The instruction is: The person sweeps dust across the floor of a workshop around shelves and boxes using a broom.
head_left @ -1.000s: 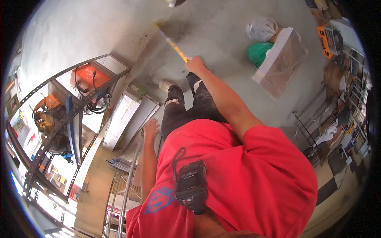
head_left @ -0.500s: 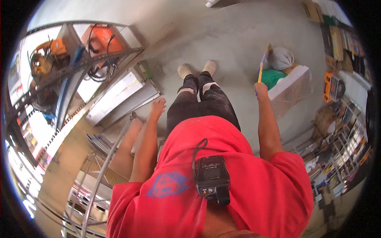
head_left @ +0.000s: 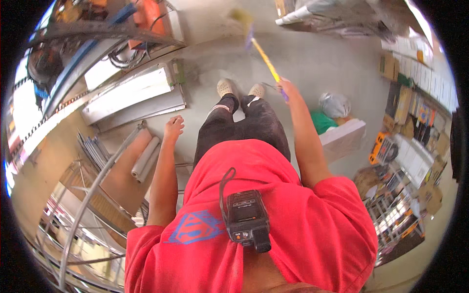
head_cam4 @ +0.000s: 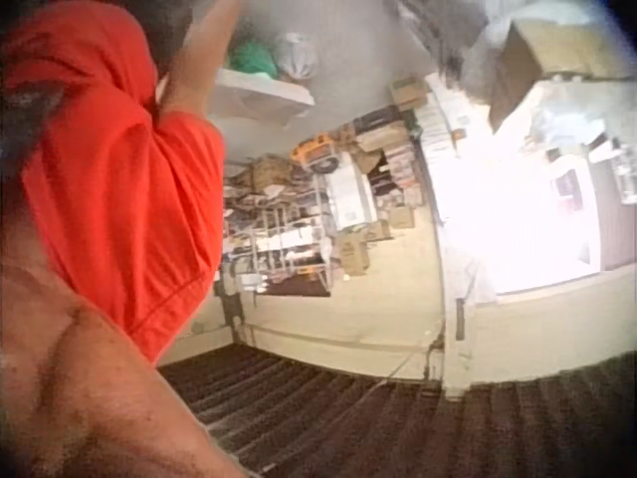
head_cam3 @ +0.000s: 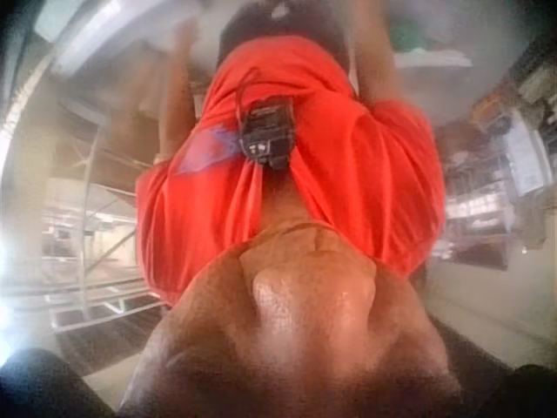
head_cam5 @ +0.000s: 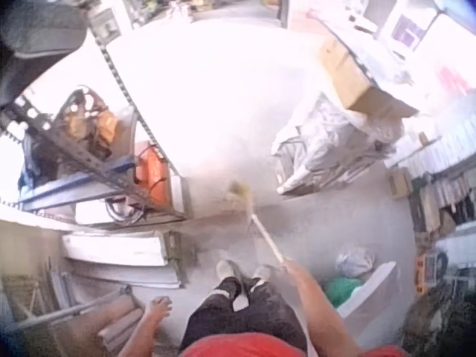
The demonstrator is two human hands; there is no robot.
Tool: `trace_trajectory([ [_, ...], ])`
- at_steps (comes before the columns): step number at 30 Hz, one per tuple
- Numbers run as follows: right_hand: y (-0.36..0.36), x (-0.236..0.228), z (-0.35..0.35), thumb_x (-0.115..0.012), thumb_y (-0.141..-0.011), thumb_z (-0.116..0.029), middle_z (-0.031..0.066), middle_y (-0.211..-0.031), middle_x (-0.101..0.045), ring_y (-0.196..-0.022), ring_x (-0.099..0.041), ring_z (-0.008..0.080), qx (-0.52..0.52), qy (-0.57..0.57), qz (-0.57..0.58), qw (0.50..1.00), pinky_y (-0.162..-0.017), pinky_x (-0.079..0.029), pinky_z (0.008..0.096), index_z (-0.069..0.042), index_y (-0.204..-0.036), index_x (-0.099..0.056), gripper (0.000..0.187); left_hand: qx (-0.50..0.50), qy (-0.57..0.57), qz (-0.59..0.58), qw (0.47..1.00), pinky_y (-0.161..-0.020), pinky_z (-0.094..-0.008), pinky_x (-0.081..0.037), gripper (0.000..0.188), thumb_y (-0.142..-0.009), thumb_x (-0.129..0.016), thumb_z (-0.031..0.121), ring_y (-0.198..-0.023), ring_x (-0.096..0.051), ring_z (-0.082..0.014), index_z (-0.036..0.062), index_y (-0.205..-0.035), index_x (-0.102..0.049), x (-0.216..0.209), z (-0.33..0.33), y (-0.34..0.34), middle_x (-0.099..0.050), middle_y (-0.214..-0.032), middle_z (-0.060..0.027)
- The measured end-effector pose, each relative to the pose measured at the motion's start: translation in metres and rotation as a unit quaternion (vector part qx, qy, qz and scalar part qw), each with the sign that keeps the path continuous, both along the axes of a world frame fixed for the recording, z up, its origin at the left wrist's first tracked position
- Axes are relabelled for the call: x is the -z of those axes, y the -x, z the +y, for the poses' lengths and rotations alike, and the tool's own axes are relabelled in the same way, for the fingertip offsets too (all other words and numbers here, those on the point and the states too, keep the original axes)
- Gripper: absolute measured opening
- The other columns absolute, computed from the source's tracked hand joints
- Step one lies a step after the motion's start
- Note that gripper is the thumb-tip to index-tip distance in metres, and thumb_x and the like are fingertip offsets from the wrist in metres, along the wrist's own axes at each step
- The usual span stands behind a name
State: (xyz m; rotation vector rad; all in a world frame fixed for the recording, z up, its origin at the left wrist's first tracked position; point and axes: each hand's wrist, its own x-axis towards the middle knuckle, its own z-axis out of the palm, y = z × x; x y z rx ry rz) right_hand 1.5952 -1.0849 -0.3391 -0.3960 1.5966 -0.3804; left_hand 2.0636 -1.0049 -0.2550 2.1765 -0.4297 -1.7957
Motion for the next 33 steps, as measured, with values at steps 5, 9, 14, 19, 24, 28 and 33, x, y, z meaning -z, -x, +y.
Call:
trace_trajectory([
  [5,0.079,-0.042,0.032,-0.053,-0.073,-0.011,-0.002,-0.056,-0.042,-0.045,-0.039,0.0067,0.093,0.037,0.056,0.993,-0.04,-0.031,0.0207,-0.003,-0.083,-0.053,0.013,-0.049,-0.03,-0.059,0.997,-0.06,-0.0283,-0.044,0.033,-0.082,-0.048,0.025,-0.078,-0.055,-0.0166,0.0053,-0.108,-0.05,-0.017,0.047,-0.007,-0.057,-0.096,-0.0052],
  [9,0.167,0.0,0.05,-0.048,-0.077,-0.012,-0.0008,-0.057,-0.045,-0.047,-0.041,0.009,0.155,-0.012,0.137,0.978,-0.04,-0.032,0.0248,-0.006,-0.075,-0.051,0.007,-0.109,-0.066,-0.083,0.988,-0.063,-0.0298,-0.045,0.036,-0.082,-0.048,0.026,-0.081,-0.056,-0.0187,0.0047,-0.11,-0.049,-0.028,0.089,0.021,-0.057,-0.099,-0.0065],
  [14,0.234,0.069,0.02,-0.053,-0.074,-0.01,-0.0008,-0.06,-0.047,-0.052,-0.046,0.0103,0.121,0.09,0.033,0.988,-0.044,-0.034,0.0246,-0.007,-0.068,-0.051,0.007,-0.155,-0.083,-0.055,0.983,-0.065,-0.0314,-0.045,0.037,-0.082,-0.048,0.027,-0.084,-0.056,-0.021,0.0048,-0.112,-0.049,-0.024,0.131,0.103,-0.057,-0.101,-0.0073],
  [19,0.055,0.056,-0.058,-0.057,-0.071,-0.02,-0.0005,-0.056,-0.047,-0.045,-0.041,0.0104,-0.125,0.044,-0.019,0.991,-0.039,-0.027,0.0276,-0.008,-0.074,-0.054,0.013,-0.213,-0.141,-0.054,0.965,-0.068,-0.0327,-0.045,0.038,-0.082,-0.048,0.026,-0.086,-0.056,-0.0225,0.0023,-0.113,-0.047,-0.04,0.182,0.19,-0.056,-0.102,-0.0086],
  [24,-0.017,0.023,-0.092,-0.053,-0.073,-0.019,0.0008,-0.05,-0.045,-0.036,-0.037,0.0117,-0.244,-0.072,0.061,0.965,-0.033,-0.025,0.0283,-0.008,-0.074,-0.054,0.012,-0.257,-0.108,-0.028,0.96,-0.072,-0.0323,-0.045,0.043,-0.083,-0.048,0.025,-0.093,-0.055,-0.0242,-0.0011,-0.117,-0.043,-0.055,0.189,0.244,-0.054,-0.106,-0.0124],
  [28,0.018,0.003,-0.062,-0.052,-0.074,-0.018,0.0013,-0.052,-0.046,-0.039,-0.042,0.0121,-0.423,0.073,0.034,0.903,-0.036,-0.032,0.0275,-0.006,-0.081,-0.056,0.015,-0.336,-0.059,-0.038,0.939,-0.075,-0.0323,-0.045,0.046,-0.083,-0.046,0.026,-0.096,-0.054,-0.0245,-0.002,-0.119,-0.04,-0.058,0.208,0.253,-0.053,-0.109,-0.0136],
  [33,-0.029,-0.07,-0.009,-0.054,-0.072,-0.018,0.0038,-0.056,-0.052,-0.045,-0.049,0.0114,-0.567,-0.014,0.024,0.823,-0.042,-0.039,0.0264,-0.005,-0.087,-0.057,0.02,-0.409,-0.055,-0.043,0.91,-0.075,-0.0321,-0.045,0.045,-0.083,-0.046,0.026,-0.096,-0.054,-0.0246,-0.002,-0.119,-0.04,-0.045,0.266,0.279,-0.053,-0.109,-0.0134],
])
